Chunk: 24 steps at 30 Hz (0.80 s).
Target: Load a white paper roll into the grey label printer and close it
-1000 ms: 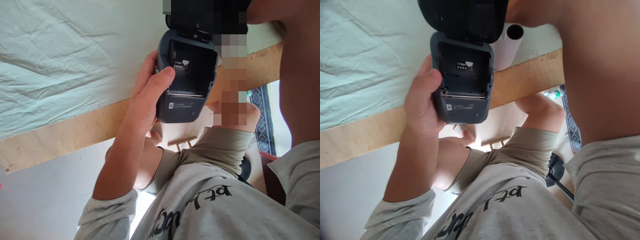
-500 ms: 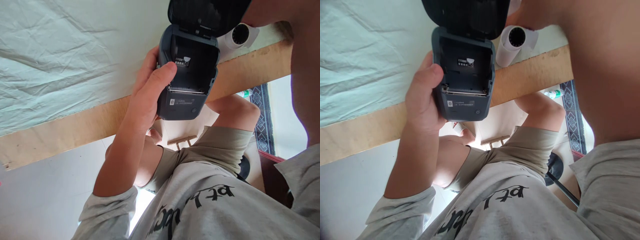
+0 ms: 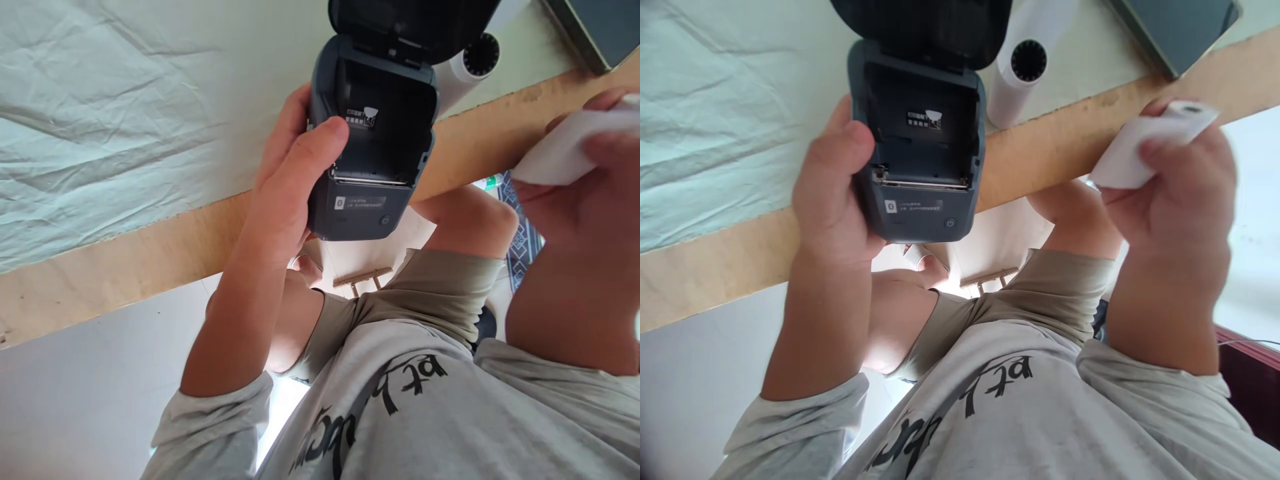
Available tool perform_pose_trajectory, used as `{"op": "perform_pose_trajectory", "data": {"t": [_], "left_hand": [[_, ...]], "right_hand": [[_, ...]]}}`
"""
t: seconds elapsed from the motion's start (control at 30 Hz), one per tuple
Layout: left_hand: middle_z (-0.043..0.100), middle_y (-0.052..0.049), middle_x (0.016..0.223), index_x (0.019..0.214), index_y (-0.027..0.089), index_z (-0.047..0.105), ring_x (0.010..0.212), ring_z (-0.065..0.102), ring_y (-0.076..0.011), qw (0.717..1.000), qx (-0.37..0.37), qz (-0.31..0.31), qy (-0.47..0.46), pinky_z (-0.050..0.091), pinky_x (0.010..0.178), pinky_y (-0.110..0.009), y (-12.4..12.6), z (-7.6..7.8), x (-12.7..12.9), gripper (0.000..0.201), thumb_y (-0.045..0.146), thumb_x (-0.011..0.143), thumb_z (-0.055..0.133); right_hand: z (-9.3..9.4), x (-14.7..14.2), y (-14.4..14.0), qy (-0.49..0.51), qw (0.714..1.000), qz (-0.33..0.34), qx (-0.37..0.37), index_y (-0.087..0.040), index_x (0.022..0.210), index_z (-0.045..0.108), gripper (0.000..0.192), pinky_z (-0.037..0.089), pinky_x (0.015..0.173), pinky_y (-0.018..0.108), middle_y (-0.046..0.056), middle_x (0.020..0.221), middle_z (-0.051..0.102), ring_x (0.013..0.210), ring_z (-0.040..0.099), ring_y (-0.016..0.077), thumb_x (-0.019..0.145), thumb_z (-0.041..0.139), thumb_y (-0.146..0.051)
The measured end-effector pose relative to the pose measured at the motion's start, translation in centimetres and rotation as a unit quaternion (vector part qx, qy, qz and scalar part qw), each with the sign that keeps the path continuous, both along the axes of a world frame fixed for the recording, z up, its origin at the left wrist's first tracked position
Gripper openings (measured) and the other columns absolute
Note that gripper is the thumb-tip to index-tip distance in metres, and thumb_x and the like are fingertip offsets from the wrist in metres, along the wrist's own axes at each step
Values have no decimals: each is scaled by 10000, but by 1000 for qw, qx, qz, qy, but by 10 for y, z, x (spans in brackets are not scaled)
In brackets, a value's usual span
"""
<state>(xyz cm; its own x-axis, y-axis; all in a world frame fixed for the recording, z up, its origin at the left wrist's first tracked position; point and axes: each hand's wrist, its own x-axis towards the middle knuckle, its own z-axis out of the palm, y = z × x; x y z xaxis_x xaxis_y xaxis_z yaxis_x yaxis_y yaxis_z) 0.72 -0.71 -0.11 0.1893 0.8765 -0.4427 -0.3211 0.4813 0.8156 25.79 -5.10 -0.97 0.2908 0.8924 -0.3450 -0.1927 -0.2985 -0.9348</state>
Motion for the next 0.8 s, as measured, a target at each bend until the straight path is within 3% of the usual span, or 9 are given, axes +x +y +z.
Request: {"op": "perform_pose_trajectory", "data": {"t": [0.07, 0.13, 0.27, 0.37, 0.5, 0.57, 0.67, 0.8], "left_hand": [[573, -38, 819, 833, 238, 488, 717, 550, -185, 1000, 10, -16, 6, 412, 535, -310, 0, 0, 0, 129, 294, 727, 439], [587, -50, 864, 861, 248, 474, 755, 574, -224, 999, 24, -34, -1, 429, 546, -347, 0, -1, 0, 154, 318, 729, 434], [588, -53, 872, 882, 243, 454, 744, 585, -225, 999, 29, -32, -6, 464, 575, -376, -1, 0, 2, 159, 307, 738, 428], [594, -33, 885, 860, 252, 472, 819, 596, -218, 999, 29, -23, -17, 480, 594, -347, -1, -2, 2, 133, 308, 742, 452], [608, -21, 906, 834, 269, 511, 970, 579, -225, 996, 61, -39, -51, 458, 535, -280, 0, -10, -2, 110, 321, 754, 456], [611, -21, 900, 838, 267, 527, 992, 572, -222, 993, 73, -55, -69, 454, 526, -266, 0, -12, -4, 118, 321, 767, 450], [611, -14, 891, 830, 270, 536, 995, 576, -218, 994, 69, -24, -83, 453, 513, -263, -1, -14, -2, 106, 304, 752, 471], [615, -15, 893, 802, 267, 537, 1017, 570, -214, 994, 67, 2, -89, 464, 545, -278, -3, -13, 2, 84, 277, 749, 473]], "right_hand": [[3, -27, -29, -27, 1000, -8, -9, -257, 800, 618, 179, 459, 515, 154, -49, 898, 548, 745, 528, 21, 629, 622, -205], [3, -37, -39, -17, 1000, -18, -15, -286, 861, 601, 270, 485, 511, 201, -44, 936, 548, 739, 534, 48, 600, 671, -276], [-16, -33, -45, 128, 989, -74, -6, -367, 1005, 518, 496, 500, 512, 206, -64, 891, 560, 709, 535, 55, 546, 699, -417], [-40, -34, -62, 187, 977, -90, -55, -297, 958, 542, 349, 519, 590, 165, -41, 940, 557, 807, 548, 41, 636, 591, -423], [-67, -43, -88, 228, 961, -66, -143, -256, 926, 542, 259, 525, 653, 138, -21, 845, 555, 795, 552, 30, 677, 559, -327], [-75, -46, -96, 232, 958, -59, -160, -291, 981, 518, 286, 530, 725, 139, -36, 871, 550, 827, 553, 19, 700, 555, -332], [-83, -48, -100, 232, 957, -45, -170, -349, 1063, 463, 357, 541, 789, 199, -50, 950, 538, 917, 553, 39, 714, 541, -363], [-91, -48, -102, 218, 958, -24, -182, -292, 1042, 494, 321, 547, 754, 205, -21, 980, 534, 934, 556, 57, 746, 456, -408]]}}
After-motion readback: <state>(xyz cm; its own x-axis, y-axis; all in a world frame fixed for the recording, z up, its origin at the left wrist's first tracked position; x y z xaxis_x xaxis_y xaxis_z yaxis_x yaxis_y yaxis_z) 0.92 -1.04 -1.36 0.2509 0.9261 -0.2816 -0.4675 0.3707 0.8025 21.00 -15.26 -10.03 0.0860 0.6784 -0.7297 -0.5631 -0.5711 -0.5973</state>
